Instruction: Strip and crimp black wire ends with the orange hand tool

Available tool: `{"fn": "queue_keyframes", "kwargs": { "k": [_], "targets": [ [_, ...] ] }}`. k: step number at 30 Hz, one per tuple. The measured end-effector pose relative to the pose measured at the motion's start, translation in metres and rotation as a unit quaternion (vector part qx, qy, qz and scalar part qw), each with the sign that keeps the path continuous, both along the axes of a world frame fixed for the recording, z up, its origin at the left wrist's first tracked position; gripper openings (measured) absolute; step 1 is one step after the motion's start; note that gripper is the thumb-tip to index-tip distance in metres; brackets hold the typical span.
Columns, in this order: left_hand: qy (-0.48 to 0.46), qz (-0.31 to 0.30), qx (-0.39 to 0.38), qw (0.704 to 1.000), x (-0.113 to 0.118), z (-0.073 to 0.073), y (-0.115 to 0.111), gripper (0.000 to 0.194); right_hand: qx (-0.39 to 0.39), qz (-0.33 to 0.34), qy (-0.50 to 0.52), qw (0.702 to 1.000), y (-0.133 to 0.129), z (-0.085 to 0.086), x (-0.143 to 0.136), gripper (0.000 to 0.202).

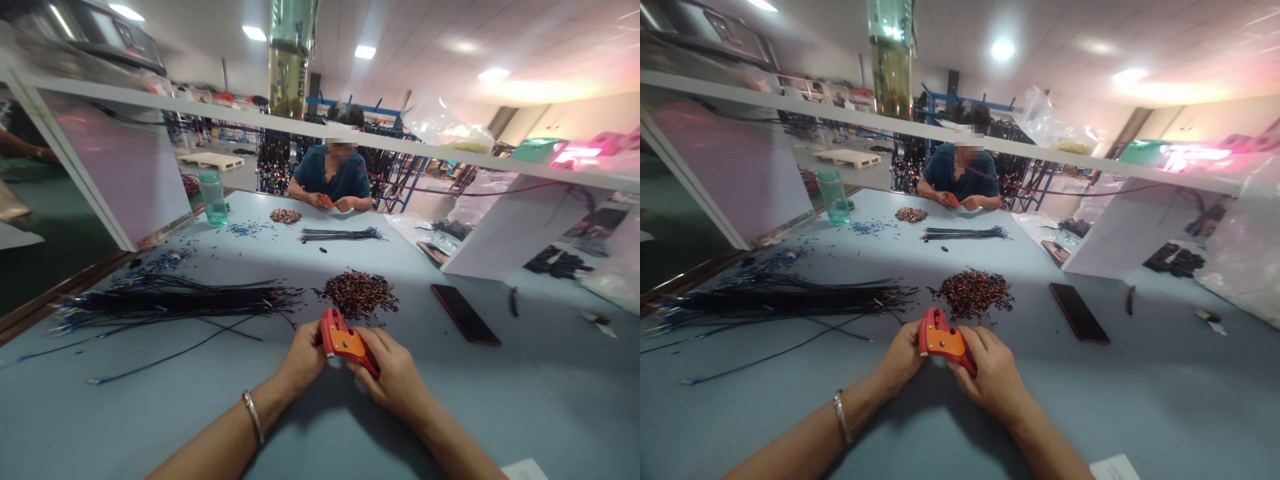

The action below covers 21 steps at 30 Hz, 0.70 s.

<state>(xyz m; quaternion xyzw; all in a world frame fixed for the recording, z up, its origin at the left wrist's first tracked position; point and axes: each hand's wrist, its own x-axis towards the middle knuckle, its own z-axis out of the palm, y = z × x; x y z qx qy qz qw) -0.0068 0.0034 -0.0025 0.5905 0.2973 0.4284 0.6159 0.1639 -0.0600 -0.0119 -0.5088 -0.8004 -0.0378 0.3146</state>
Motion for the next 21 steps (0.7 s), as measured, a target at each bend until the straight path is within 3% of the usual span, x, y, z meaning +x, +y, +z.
{"fn": "queue_keyframes", "kwargs": {
  "k": [10,17,21],
  "targets": [
    [0.004,-0.009,-0.004,1.0,0.003,-0.004,-0.001,0.006,0.037,-0.013,-0.037,0.999,0.003,-0.005,0.001,0.019],
    [0.01,-0.018,0.004,1.0,0.003,-0.01,0.001,0.035,0.053,-0.01,-0.045,0.998,0.003,-0.005,0.004,0.012],
    [0.013,-0.005,0.009,1.0,0.003,-0.009,0.001,0.035,0.034,-0.022,-0.015,0.999,0.003,-0.004,0.003,0.015]
  ]
}}
